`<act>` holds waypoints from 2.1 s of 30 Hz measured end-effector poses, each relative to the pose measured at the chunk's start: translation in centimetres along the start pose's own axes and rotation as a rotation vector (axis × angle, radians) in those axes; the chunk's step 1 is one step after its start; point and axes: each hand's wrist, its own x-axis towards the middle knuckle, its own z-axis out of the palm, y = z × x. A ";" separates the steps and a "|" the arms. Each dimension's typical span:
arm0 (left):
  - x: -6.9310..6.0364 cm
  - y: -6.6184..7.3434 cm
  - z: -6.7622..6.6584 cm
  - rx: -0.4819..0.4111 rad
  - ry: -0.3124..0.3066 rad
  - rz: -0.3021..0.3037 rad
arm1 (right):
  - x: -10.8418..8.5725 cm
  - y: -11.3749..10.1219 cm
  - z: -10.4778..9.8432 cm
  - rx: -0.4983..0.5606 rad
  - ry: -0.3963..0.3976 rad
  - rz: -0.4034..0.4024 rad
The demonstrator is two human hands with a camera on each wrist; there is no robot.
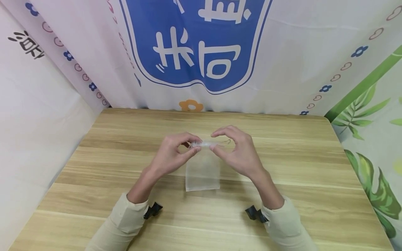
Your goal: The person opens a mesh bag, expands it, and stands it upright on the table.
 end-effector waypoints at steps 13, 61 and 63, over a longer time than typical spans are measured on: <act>-0.2 0.2 0.4 -0.176 0.010 -0.055 | 0.0 -0.4 0.3 -0.033 -0.139 -0.086; -0.2 -0.2 -0.9 0.043 -0.105 0.070 | -0.1 0.0 -0.3 -0.239 -0.212 -0.157; -0.2 -0.2 -1.1 0.052 -0.114 0.074 | -0.2 0.0 -0.4 -0.256 -0.197 -0.160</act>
